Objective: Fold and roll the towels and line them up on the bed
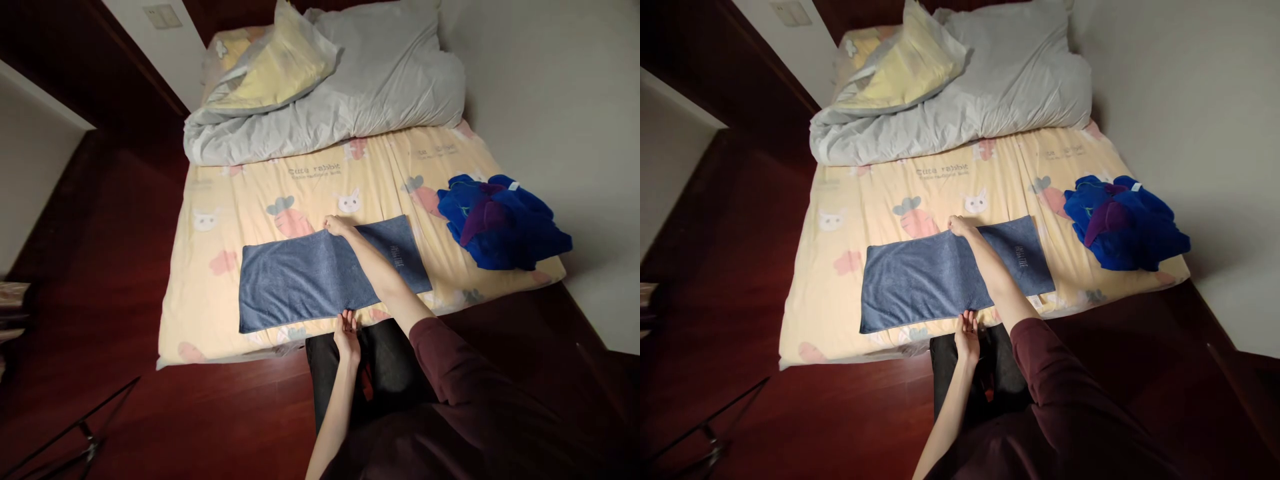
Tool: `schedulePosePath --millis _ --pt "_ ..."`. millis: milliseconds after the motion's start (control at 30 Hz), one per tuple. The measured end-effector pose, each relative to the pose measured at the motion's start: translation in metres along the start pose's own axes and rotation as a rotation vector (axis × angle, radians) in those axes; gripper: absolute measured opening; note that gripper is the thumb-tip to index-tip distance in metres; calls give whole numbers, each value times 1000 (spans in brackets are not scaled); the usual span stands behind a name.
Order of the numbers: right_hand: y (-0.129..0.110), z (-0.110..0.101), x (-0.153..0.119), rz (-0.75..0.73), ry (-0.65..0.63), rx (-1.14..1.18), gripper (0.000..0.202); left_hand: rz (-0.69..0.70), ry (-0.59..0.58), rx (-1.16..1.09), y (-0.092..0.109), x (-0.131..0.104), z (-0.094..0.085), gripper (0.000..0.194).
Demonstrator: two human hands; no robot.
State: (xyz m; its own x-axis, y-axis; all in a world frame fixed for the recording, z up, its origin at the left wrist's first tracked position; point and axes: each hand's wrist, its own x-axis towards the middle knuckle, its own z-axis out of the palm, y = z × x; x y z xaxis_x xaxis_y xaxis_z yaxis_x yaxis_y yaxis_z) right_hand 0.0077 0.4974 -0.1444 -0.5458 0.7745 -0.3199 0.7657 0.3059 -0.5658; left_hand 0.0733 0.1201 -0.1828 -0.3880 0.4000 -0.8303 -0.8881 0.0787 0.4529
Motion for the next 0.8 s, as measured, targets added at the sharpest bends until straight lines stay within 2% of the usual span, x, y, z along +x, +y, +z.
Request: schedulePosePath --millis 133,233,533,667,800 --pt "2 2 1 8 -36 35 18 -8 -26 -37 2 1 3 10" --pt "1 1 1 -3 -24 62 19 57 -31 -17 0 1 2 6" --pt "-8 -11 -6 -1 134 215 13 240 -27 39 -6 -3 -5 25" --pt "-10 -17 -11 -4 171 288 16 307 -33 60 -1 -12 -4 32" --pt "-12 -33 -20 -46 192 336 19 355 -76 93 10 -22 -4 40"
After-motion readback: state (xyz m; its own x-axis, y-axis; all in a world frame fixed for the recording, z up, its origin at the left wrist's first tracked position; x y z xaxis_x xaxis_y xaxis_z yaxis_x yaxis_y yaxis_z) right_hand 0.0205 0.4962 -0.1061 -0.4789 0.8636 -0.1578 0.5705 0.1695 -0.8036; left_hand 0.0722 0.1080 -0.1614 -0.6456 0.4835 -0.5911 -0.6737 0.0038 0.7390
